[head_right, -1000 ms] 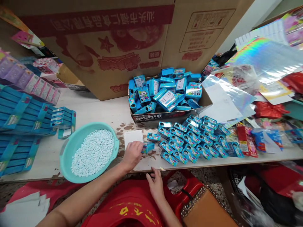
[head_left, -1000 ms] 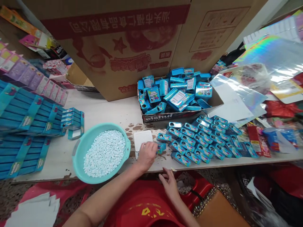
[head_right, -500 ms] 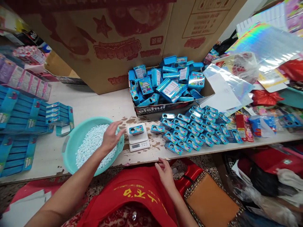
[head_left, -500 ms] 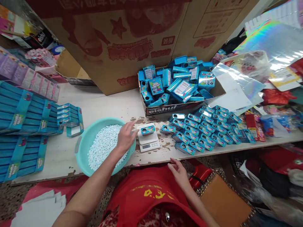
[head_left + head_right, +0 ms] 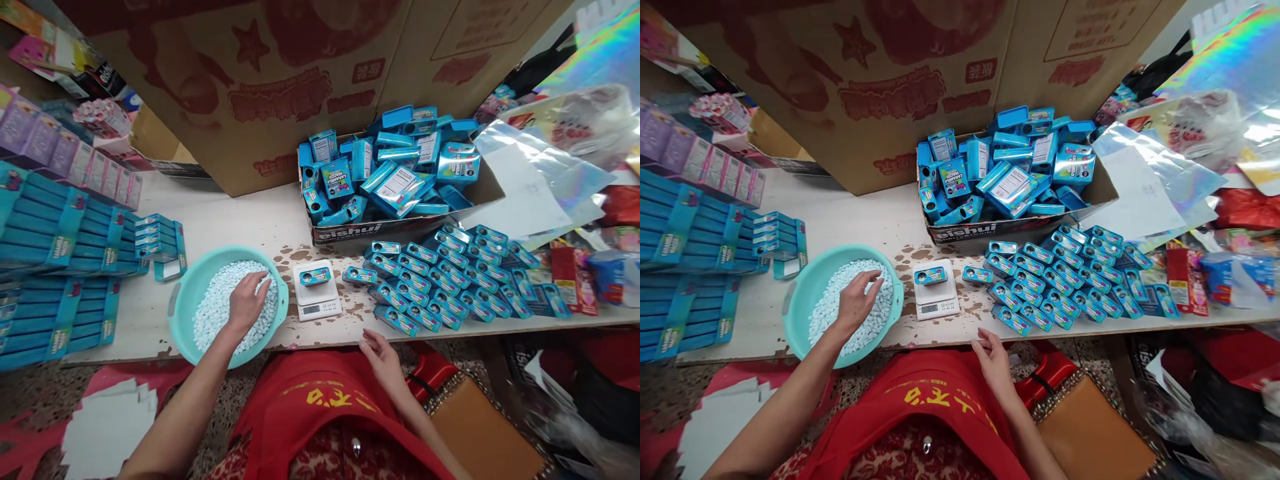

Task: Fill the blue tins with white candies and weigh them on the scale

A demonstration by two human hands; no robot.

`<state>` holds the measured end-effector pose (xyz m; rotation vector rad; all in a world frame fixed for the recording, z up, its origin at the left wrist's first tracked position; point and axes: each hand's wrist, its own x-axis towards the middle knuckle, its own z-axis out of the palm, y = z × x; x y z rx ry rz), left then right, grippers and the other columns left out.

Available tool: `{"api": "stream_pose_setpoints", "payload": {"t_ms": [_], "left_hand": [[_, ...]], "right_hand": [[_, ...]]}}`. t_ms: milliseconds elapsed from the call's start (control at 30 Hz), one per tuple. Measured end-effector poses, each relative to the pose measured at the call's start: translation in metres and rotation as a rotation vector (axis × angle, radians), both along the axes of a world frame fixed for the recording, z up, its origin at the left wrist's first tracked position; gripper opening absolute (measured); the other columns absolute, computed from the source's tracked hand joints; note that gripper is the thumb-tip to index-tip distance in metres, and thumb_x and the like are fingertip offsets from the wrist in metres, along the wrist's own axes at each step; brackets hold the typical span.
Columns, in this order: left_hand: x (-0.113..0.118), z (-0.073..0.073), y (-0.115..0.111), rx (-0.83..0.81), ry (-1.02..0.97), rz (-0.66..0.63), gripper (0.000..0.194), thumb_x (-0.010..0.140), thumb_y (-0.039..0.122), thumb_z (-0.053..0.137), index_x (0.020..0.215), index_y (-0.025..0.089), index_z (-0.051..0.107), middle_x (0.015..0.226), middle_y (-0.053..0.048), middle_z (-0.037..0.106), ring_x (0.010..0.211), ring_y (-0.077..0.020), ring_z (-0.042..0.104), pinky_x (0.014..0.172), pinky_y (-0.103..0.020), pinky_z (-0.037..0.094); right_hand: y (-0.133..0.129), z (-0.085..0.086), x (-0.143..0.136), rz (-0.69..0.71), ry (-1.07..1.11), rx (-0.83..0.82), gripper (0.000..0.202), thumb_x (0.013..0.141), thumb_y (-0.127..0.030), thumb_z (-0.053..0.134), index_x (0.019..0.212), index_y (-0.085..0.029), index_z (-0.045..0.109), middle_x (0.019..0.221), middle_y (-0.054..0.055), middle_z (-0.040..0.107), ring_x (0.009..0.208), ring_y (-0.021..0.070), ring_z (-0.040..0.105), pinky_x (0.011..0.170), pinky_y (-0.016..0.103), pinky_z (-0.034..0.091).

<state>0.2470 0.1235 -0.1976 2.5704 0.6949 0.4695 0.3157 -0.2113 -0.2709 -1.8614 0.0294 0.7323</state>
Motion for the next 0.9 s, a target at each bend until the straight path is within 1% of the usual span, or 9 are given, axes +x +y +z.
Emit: {"api": "stream_pose_setpoints", "payload": {"t_ms": [233, 333, 433, 533, 633, 667, 733, 833, 900], "left_hand": [[0.023, 0.001, -0.003, -0.014, 0.008, -0.09, 0.026, 0.092, 0.034, 0.042, 0.101, 0.018, 0.061, 0.094, -0.006, 0.067, 0.091, -0.0183, 0.061, 0.083, -0.031, 0.046], [0.037, -0.001, -0.017, -0.027, 0.05, -0.165, 0.029, 0.091, 0.036, 0.043, 0.107, 0.018, 0.059, 0.103, -0.008, 0.065, 0.098, -0.0196, 0.058, 0.087, -0.032, 0.045], [0.061, -0.008, -0.038, 0.006, 0.201, -0.352, 0.048, 0.082, 0.041, 0.059, 0.123, 0.017, 0.05, 0.122, -0.012, 0.056, 0.114, -0.0261, 0.049, 0.096, -0.039, 0.04], [0.083, -0.014, -0.051, -0.047, 0.368, -0.414, 0.05, 0.078, 0.031, 0.064, 0.124, 0.015, 0.05, 0.119, -0.014, 0.056, 0.112, -0.0288, 0.05, 0.094, -0.041, 0.041], [0.083, -0.006, -0.047, -0.291, 0.276, -0.418, 0.041, 0.08, 0.029, 0.062, 0.118, 0.016, 0.054, 0.113, -0.011, 0.058, 0.106, -0.0247, 0.053, 0.091, -0.036, 0.043], [0.077, 0.0, -0.044, -0.403, 0.207, -0.429, 0.042, 0.078, 0.033, 0.063, 0.116, 0.018, 0.055, 0.113, -0.009, 0.058, 0.105, -0.0236, 0.053, 0.091, -0.035, 0.042], [0.059, 0.014, -0.038, -0.68, 0.069, -0.38, 0.048, 0.074, 0.043, 0.066, 0.114, 0.019, 0.057, 0.111, -0.007, 0.059, 0.102, -0.022, 0.054, 0.091, -0.033, 0.042], [0.031, 0.028, -0.031, -1.221, -0.219, -0.039, 0.058, 0.075, 0.061, 0.055, 0.111, 0.016, 0.059, 0.103, -0.008, 0.062, 0.096, -0.0206, 0.057, 0.086, -0.031, 0.044], [0.017, 0.03, -0.026, -1.562, -0.45, 0.226, 0.062, 0.078, 0.067, 0.044, 0.102, 0.013, 0.063, 0.094, -0.01, 0.064, 0.089, -0.0198, 0.059, 0.082, -0.031, 0.046]], "right_hand": [[0.006, 0.005, 0.012, 0.012, -0.031, 0.022, 0.054, 0.069, -0.056, 0.063, 0.104, -0.015, 0.064, 0.101, 0.014, 0.066, 0.081, 0.0228, 0.064, 0.073, 0.038, 0.054], [0.025, 0.01, 0.016, 0.094, -0.097, 0.034, 0.049, 0.072, -0.053, 0.062, 0.104, -0.016, 0.064, 0.101, 0.012, 0.064, 0.082, 0.0217, 0.062, 0.074, 0.036, 0.053], [0.051, 0.014, 0.02, 0.16, -0.166, 0.056, 0.046, 0.076, -0.051, 0.058, 0.107, -0.017, 0.063, 0.1, 0.011, 0.062, 0.084, 0.0207, 0.06, 0.075, 0.035, 0.053], [0.077, 0.024, 0.027, 0.177, -0.307, 0.047, 0.053, 0.078, -0.051, 0.056, 0.118, -0.016, 0.056, 0.108, 0.013, 0.057, 0.09, 0.0221, 0.059, 0.077, 0.037, 0.052], [0.101, 0.042, 0.042, 0.217, -0.546, -0.002, 0.069, 0.075, -0.051, 0.062, 0.131, -0.016, 0.043, 0.127, 0.015, 0.046, 0.113, 0.027, 0.048, 0.092, 0.043, 0.044], [0.108, 0.051, 0.047, 0.259, -0.588, -0.011, 0.071, 0.073, -0.052, 0.064, 0.131, -0.017, 0.043, 0.128, 0.015, 0.046, 0.116, 0.0278, 0.046, 0.095, 0.043, 0.042], [0.125, 0.07, 0.057, 0.412, -0.558, -0.002, 0.062, 0.072, -0.056, 0.065, 0.119, -0.018, 0.053, 0.113, 0.011, 0.057, 0.105, 0.0268, 0.053, 0.09, 0.04, 0.044], [0.151, 0.1, 0.059, 0.637, -0.487, 0.028, 0.046, 0.074, -0.058, 0.062, 0.098, -0.019, 0.062, 0.084, 0.004, 0.061, 0.079, 0.0211, 0.057, 0.072, 0.032, 0.046], [0.167, 0.115, 0.052, 0.711, -0.524, 0.028, 0.045, 0.075, -0.057, 0.063, 0.099, -0.019, 0.063, 0.083, 0.004, 0.06, 0.077, 0.0202, 0.056, 0.07, 0.03, 0.044]]}}
